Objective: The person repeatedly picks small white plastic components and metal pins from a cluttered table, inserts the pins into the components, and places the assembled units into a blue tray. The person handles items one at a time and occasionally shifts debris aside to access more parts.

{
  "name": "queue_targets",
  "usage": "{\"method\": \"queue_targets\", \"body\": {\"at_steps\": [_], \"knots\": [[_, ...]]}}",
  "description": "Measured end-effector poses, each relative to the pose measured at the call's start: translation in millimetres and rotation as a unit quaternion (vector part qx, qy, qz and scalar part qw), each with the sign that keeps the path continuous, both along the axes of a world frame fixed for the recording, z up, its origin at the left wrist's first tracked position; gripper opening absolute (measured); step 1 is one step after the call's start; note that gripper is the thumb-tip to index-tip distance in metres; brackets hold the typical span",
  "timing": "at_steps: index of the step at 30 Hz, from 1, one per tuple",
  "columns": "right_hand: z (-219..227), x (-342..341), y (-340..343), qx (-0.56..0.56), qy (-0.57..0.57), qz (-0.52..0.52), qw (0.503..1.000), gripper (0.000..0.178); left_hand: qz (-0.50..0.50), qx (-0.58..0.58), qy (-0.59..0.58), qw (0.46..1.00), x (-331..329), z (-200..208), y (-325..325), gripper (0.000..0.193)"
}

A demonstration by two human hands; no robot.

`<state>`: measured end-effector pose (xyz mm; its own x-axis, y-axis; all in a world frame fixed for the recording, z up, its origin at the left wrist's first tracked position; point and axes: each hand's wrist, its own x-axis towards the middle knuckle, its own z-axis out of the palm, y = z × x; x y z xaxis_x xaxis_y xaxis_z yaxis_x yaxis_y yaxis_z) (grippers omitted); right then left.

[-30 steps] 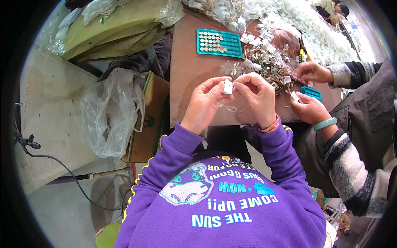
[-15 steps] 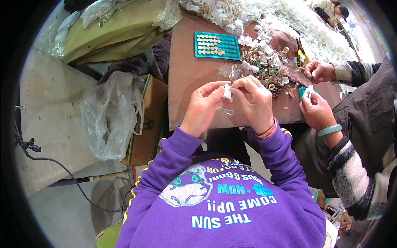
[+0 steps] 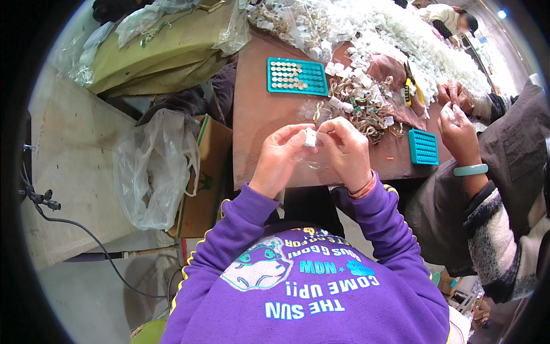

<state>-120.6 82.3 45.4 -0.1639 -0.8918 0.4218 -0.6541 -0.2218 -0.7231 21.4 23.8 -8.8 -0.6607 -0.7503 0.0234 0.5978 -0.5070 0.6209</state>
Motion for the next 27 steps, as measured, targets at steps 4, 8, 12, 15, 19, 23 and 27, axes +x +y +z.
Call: {"method": "queue_targets", "body": {"at_steps": [4,8,12,15,19,23,27], "knots": [[-4,3,-1,-0.041,0.073,0.008,0.996,0.010,0.010,-0.001,0.006,1.000,-1,-3,2,0.030],[-5,4,1,-0.084,0.101,0.013,0.991,0.014,0.020,-0.012,-0.024,0.999,-1,-5,2,0.028],[-4,5,4,-0.059,0.056,0.011,0.997,0.010,0.003,-0.021,0.001,1.000,2,-10,2,0.026],[-3,8,5,-0.078,0.099,0.028,0.992,0.009,0.003,-0.015,0.021,1.000,2,-13,2,0.025],[-6,8,4,-0.080,0.116,0.020,0.990,0.008,0.009,-0.013,0.024,1.000,0,-11,3,0.024],[-8,-3,16,-0.061,-0.070,-0.024,0.995,0.011,0.056,-0.191,-0.127,0.972,4,6,19,0.021],[-4,-19,40,-0.097,-0.163,-0.121,0.974,0.008,0.225,-0.696,-0.181,0.657,-6,52,3,0.018]]}}
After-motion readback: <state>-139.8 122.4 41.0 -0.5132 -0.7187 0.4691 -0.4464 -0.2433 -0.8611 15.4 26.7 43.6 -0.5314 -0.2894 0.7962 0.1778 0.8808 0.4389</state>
